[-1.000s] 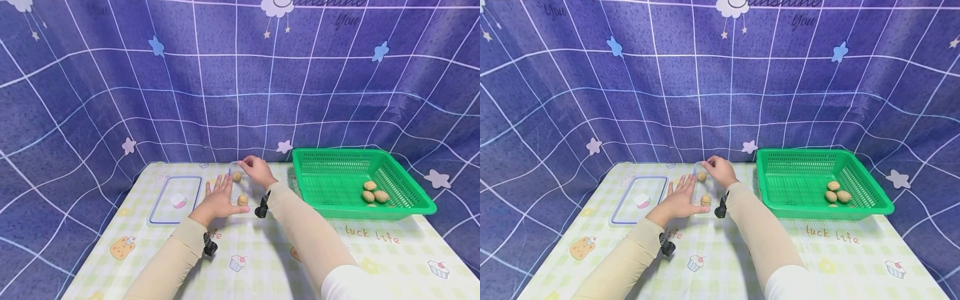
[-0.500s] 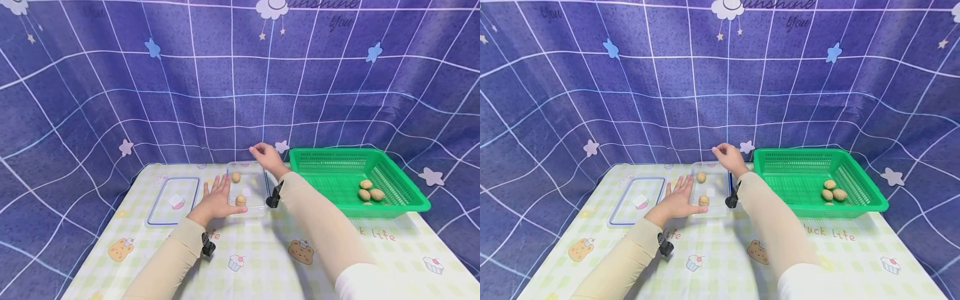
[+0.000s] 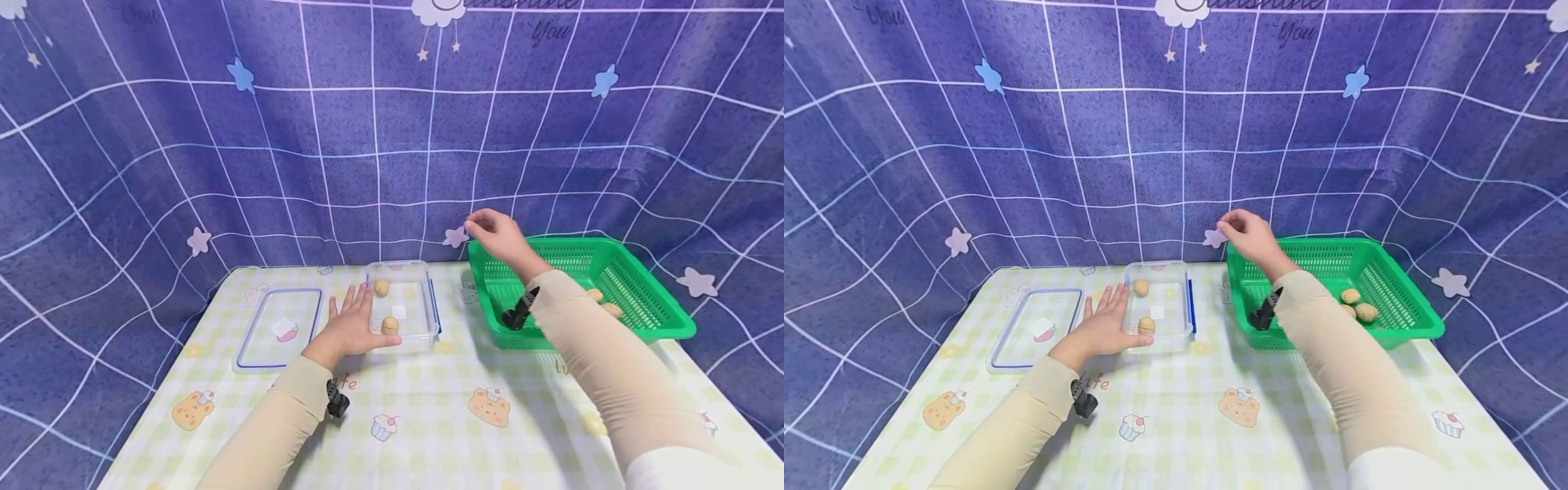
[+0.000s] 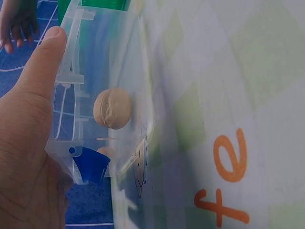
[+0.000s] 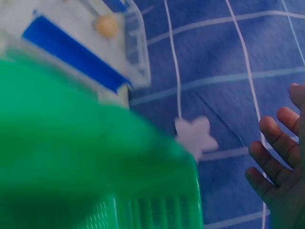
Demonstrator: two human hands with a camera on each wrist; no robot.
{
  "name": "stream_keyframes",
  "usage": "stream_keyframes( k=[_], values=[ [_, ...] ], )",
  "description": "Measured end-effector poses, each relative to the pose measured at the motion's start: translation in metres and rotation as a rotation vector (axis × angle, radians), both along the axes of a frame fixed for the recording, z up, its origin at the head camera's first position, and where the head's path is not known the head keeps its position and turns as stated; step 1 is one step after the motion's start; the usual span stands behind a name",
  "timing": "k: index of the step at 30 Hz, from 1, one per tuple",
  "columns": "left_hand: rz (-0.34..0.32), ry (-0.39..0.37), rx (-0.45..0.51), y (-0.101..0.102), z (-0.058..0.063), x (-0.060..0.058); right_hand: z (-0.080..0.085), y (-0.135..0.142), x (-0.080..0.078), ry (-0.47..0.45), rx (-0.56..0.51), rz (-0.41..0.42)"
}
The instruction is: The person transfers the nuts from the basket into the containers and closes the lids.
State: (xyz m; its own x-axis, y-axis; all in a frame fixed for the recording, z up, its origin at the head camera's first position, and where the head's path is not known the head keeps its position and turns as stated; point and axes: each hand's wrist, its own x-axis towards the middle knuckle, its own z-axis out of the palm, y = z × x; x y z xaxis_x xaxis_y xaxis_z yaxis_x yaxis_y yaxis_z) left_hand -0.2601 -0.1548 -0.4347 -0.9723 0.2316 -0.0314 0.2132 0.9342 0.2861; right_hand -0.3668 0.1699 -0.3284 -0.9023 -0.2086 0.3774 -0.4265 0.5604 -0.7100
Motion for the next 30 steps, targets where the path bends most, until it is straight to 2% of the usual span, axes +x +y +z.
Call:
stream_keyframes(
  k=[9,16,21,30],
  values=[
    [0.0,0.001,0.006,-0.001,0.001,0.002,0.007,0.067,0.011,0.01,0.074,-0.075],
    [-0.006,-0.005,0.004,-0.001,0.004,0.002,0.005,0.113,0.021,-0.035,0.137,-0.123],
    [-0.001,0.0,0.009,-0.001,0.006,0.003,0.001,0.137,0.027,-0.103,0.151,-0.128],
    [-0.011,0.004,0.028,-0.001,0.006,0.005,-0.014,0.169,0.032,-0.088,0.198,-0.149]
  ],
)
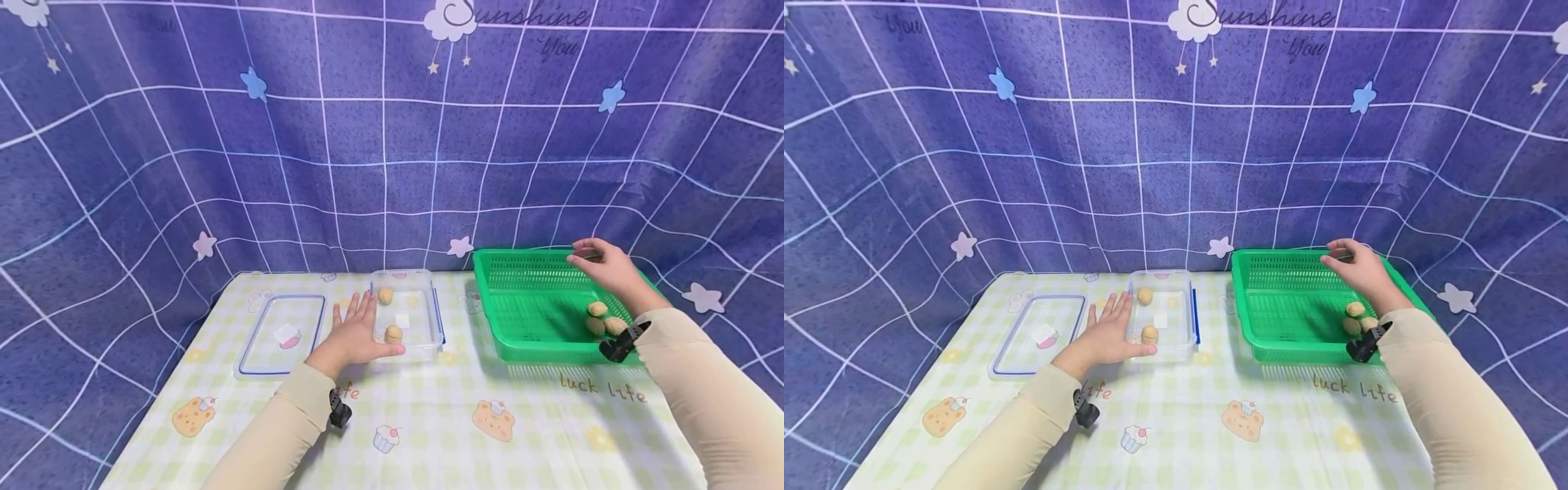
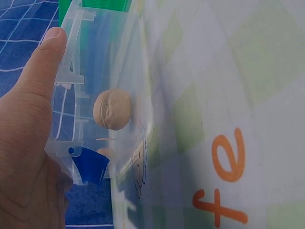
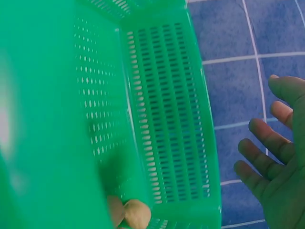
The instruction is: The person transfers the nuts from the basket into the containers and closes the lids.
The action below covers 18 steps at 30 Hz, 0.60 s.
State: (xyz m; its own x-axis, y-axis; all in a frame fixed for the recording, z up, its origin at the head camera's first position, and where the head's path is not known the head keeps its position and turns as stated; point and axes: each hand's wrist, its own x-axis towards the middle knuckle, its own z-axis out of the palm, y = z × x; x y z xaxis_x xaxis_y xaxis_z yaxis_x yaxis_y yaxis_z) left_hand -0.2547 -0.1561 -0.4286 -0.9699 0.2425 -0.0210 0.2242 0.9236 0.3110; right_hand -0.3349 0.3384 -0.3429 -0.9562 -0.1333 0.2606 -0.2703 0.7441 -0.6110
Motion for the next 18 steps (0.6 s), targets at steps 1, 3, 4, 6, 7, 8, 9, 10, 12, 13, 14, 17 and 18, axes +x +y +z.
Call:
stream_keyframes(
  k=[1,3,4,6,7,8,9,10,12,13,14,17,18],
  values=[
    [0.001,-0.001,-0.003,0.0,0.0,0.001,-0.002,0.003,0.001,-0.016,-0.002,-0.001],
    [-0.002,-0.003,0.0,0.002,-0.001,0.001,-0.005,0.009,0.004,-0.039,0.0,-0.002],
    [-0.006,-0.003,-0.001,0.002,-0.002,0.0,-0.006,0.012,0.006,-0.048,0.0,0.0],
    [-0.011,-0.002,-0.005,0.003,-0.004,0.0,-0.009,0.018,0.01,-0.055,0.015,-0.003],
    [-0.013,-0.003,-0.007,0.003,-0.005,-0.001,-0.011,0.021,0.012,-0.057,0.02,0.001],
    [-0.015,-0.006,-0.007,0.004,-0.006,-0.001,-0.013,0.024,0.013,-0.055,0.027,0.004],
    [-0.015,-0.008,-0.012,0.003,-0.006,-0.001,-0.016,0.027,0.015,-0.056,0.031,0.011],
    [-0.014,-0.011,-0.016,0.003,-0.006,-0.001,-0.018,0.029,0.017,-0.06,0.03,0.013],
    [-0.011,-0.012,-0.011,0.002,-0.006,-0.001,-0.023,0.033,0.02,-0.07,0.024,0.017],
    [-0.01,-0.011,-0.008,0.002,-0.006,-0.001,-0.024,0.034,0.022,-0.077,0.017,0.02],
    [-0.01,-0.01,-0.005,0.002,-0.005,-0.001,-0.026,0.036,0.023,-0.08,0.015,0.018],
    [-0.005,-0.001,-0.004,0.0,-0.005,-0.002,-0.028,0.039,0.025,-0.089,0.006,0.019],
    [-0.003,0.001,-0.005,-0.001,-0.005,-0.003,-0.028,0.04,0.025,-0.091,0.003,0.022]
  ],
)
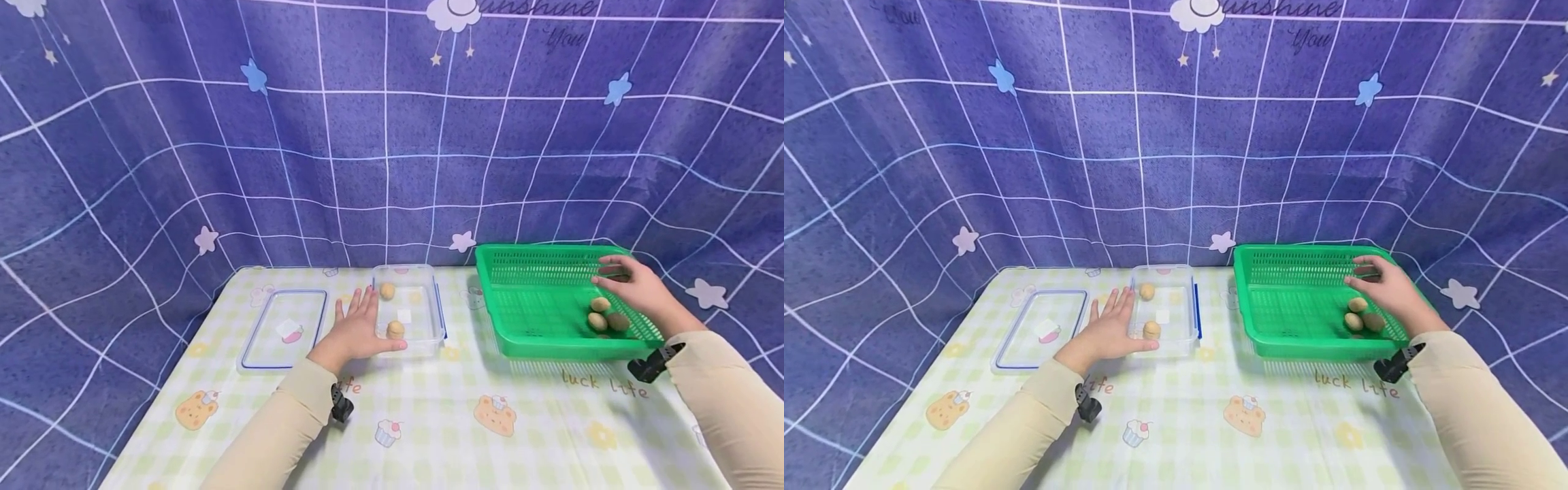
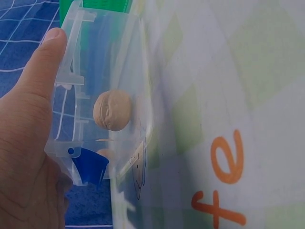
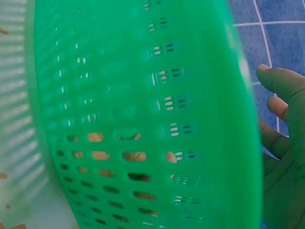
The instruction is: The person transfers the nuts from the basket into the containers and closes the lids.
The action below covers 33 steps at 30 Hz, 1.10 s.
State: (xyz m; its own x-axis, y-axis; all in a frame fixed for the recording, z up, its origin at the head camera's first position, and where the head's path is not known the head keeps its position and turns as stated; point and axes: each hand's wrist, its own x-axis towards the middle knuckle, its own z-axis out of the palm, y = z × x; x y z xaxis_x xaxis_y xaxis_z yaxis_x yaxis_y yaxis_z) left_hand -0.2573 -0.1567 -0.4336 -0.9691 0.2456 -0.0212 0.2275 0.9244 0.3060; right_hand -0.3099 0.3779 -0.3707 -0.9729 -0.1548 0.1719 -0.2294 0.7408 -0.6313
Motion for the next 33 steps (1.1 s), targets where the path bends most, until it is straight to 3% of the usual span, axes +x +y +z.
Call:
stream_keyframes(
  k=[9,20,26,33],
  values=[
    [0.003,-0.003,-0.005,0.002,0.002,-0.002,-0.012,0.016,-0.002,-0.02,-0.024,0.076],
    [0.013,-0.005,-0.01,0.001,-0.001,-0.004,-0.023,0.025,0.004,-0.118,-0.005,0.136],
    [0.015,-0.013,-0.009,0.0,0.0,-0.005,-0.032,0.027,-0.002,-0.154,0.001,0.2],
    [0.006,-0.012,0.023,0.0,0.001,-0.003,-0.035,0.026,-0.006,-0.238,0.036,0.223]
  ],
)
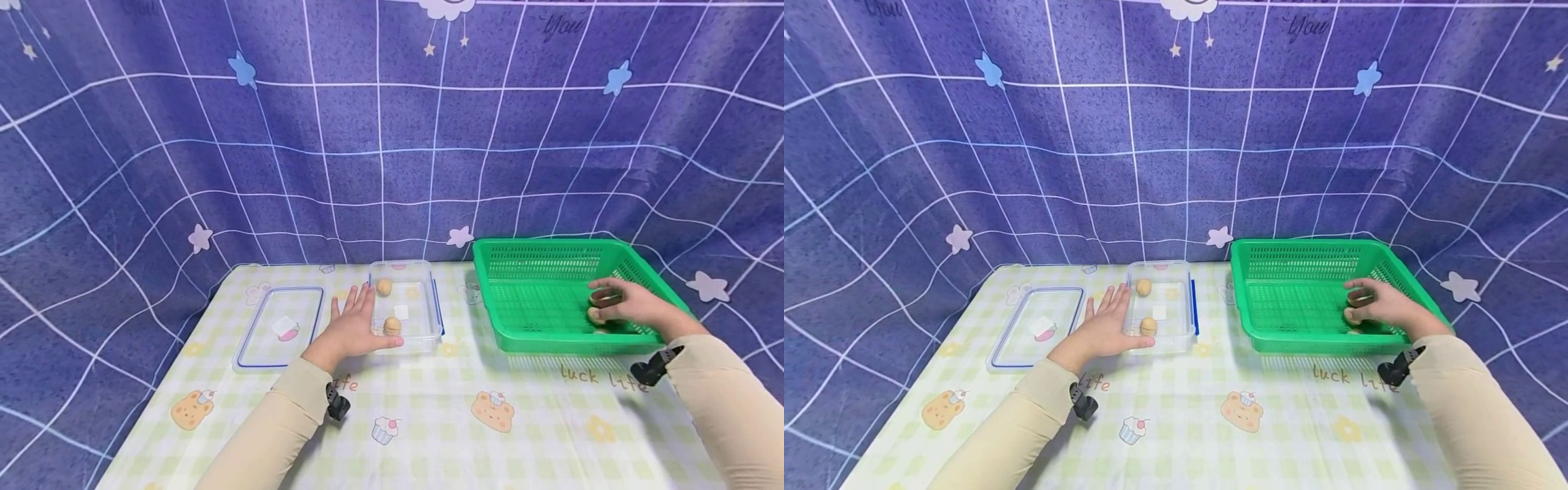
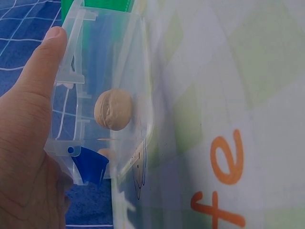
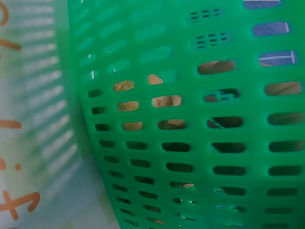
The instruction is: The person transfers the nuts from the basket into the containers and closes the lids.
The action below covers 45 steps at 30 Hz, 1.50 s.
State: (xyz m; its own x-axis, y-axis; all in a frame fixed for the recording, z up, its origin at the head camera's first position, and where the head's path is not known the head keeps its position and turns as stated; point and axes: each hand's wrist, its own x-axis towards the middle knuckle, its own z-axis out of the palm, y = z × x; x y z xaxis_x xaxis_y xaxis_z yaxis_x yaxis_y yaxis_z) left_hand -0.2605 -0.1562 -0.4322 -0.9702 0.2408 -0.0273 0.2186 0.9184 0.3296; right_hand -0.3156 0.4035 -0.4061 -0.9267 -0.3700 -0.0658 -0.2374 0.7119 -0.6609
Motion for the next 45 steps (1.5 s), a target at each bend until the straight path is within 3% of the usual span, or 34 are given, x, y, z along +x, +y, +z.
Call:
stream_keyframes(
  k=[8,25,35,45],
  values=[
    [0.005,0.002,-0.029,0.0,-0.001,-0.002,0.0,0.001,-0.005,0.027,0.116,0.06],
    [-0.004,0.008,0.002,0.002,0.0,0.001,-0.01,0.002,-0.016,0.096,0.285,0.154],
    [0.0,0.007,-0.007,0.001,0.0,0.003,-0.003,-0.004,-0.01,0.187,0.22,0.084],
    [0.005,0.014,-0.015,0.001,-0.007,-0.002,0.008,-0.019,-0.001,0.22,0.129,-0.007]
  ],
)
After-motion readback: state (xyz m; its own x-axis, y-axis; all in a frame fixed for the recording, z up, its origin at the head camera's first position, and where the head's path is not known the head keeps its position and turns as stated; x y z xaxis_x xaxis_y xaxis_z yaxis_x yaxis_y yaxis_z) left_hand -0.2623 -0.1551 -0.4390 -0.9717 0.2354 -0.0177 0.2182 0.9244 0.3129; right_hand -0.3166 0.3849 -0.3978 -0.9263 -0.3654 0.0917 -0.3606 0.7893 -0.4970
